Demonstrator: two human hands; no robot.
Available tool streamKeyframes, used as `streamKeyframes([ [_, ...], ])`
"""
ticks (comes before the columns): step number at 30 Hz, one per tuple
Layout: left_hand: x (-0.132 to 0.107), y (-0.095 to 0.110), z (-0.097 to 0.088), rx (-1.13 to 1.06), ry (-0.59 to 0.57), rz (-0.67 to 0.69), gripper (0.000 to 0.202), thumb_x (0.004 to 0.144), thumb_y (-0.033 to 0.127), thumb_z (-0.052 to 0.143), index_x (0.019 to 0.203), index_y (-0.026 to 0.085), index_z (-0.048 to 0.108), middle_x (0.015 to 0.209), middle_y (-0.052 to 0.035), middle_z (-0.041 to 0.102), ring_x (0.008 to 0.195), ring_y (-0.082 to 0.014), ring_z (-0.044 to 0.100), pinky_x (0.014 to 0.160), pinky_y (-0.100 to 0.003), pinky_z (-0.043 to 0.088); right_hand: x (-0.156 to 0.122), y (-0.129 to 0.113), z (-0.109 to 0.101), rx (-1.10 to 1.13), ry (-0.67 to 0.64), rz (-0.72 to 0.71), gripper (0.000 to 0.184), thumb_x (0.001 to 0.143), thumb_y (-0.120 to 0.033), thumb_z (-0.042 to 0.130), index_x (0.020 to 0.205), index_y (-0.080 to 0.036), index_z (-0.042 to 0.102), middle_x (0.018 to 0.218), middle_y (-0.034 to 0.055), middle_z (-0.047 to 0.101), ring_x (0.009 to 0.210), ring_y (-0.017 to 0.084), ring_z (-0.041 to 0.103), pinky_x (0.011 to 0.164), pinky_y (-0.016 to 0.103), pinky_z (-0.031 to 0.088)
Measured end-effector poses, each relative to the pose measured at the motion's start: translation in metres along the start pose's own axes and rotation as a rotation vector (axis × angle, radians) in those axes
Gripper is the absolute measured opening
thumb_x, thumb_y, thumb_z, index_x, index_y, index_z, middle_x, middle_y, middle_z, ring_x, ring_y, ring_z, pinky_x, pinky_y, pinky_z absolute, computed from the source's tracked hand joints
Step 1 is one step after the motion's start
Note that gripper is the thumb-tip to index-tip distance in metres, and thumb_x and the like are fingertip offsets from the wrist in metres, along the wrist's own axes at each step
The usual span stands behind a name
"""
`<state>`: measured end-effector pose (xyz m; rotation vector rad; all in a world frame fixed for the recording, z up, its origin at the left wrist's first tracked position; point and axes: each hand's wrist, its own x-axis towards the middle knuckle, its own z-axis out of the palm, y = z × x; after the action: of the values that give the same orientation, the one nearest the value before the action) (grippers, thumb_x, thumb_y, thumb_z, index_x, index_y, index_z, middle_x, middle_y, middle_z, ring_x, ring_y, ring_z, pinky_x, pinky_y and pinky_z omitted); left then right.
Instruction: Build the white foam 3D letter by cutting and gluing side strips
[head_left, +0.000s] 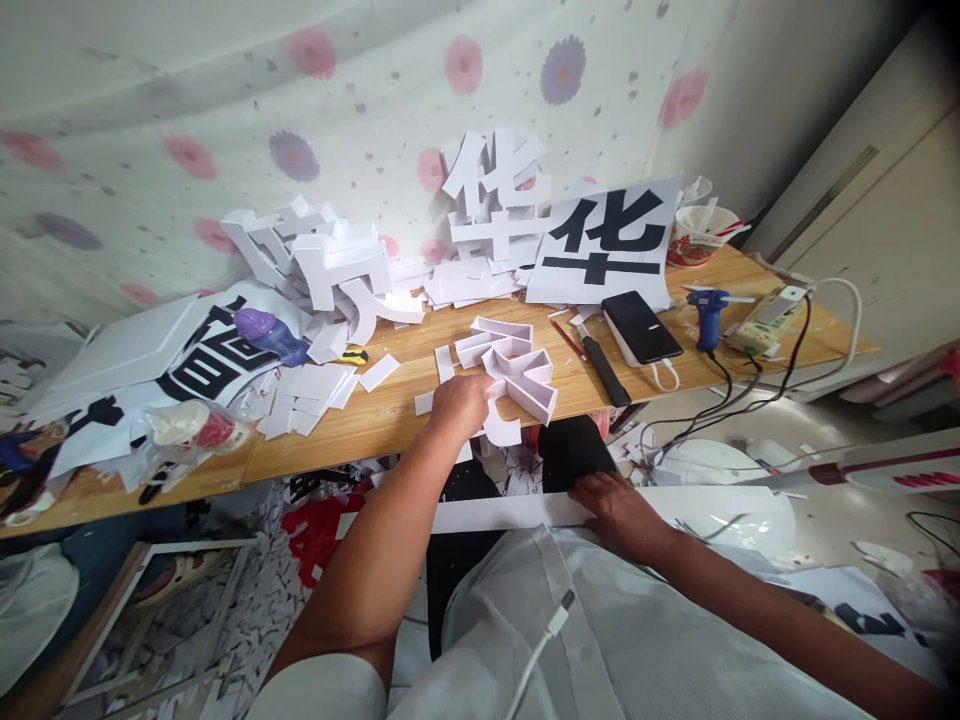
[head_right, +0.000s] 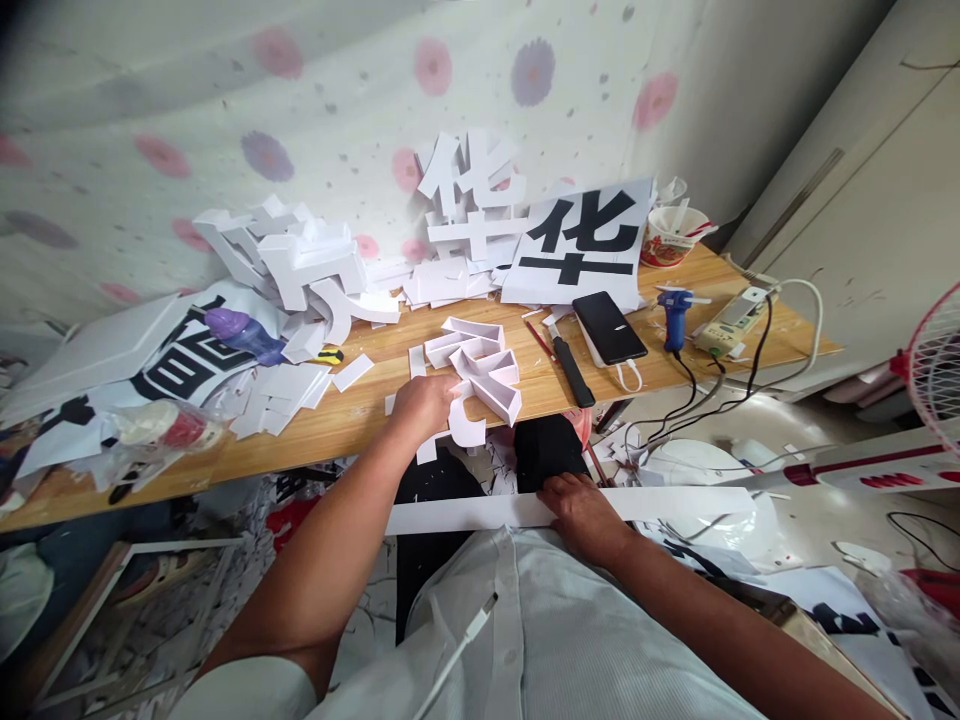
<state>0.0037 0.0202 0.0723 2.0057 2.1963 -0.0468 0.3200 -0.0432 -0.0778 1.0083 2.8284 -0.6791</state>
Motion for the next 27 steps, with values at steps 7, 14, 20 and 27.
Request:
streamKeyframes([
  [7, -0.0002, -0.0011, 0.0013, 0.012, 0.000, 0.004, 0.026, 0.107, 0.033, 0.054, 0.110, 0.029, 0.079, 0.105, -0.0089, 0.083, 0.101, -0.0293, 0.075, 0.080, -0.034, 0.047, -0.0004, 0.0005, 0.0026, -0.005, 0.015, -0.010, 0.044, 0.084, -0.009, 0.073, 0.127, -0.019, 0.079, 0.133, 0.0169, 0.074, 0.120, 0.039, 0.066, 0.107, 0.052, 0.048],
  [14, -0.0002, -0.0009, 0.0004, 0.013, -0.003, -0.002, 0.026, 0.106, 0.034, 0.055, 0.109, 0.029, 0.079, 0.107, -0.0087, 0.083, 0.102, -0.0299, 0.075, 0.080, -0.035, 0.047, -0.0016, 0.0029, 0.0068, -0.011, 0.044, -0.015, 0.045, 0.084, -0.008, 0.073, 0.127, -0.020, 0.079, 0.133, 0.0156, 0.075, 0.120, 0.038, 0.067, 0.107, 0.051, 0.049],
  [20, 0.0017, -0.0035, 0.0043, 0.003, 0.013, 0.011, 0.025, 0.106, 0.034, 0.055, 0.106, 0.029, 0.079, 0.104, -0.0079, 0.083, 0.099, -0.0295, 0.075, 0.077, -0.034, 0.046, -0.0011, 0.0030, 0.0071, -0.017, 0.055, -0.041, 0.046, 0.085, -0.009, 0.073, 0.129, -0.019, 0.078, 0.135, 0.0166, 0.074, 0.119, 0.037, 0.066, 0.106, 0.050, 0.050],
  [27, 0.0031, -0.0041, 0.0048, -0.022, 0.008, 0.004, 0.023, 0.105, 0.034, 0.056, 0.102, 0.030, 0.079, 0.102, -0.0071, 0.083, 0.098, -0.0290, 0.075, 0.077, -0.034, 0.046, 0.0045, 0.0001, 0.0073, 0.014, 0.041, -0.076, 0.048, 0.087, -0.009, 0.074, 0.134, -0.021, 0.076, 0.135, 0.0148, 0.074, 0.120, 0.036, 0.066, 0.106, 0.051, 0.049],
])
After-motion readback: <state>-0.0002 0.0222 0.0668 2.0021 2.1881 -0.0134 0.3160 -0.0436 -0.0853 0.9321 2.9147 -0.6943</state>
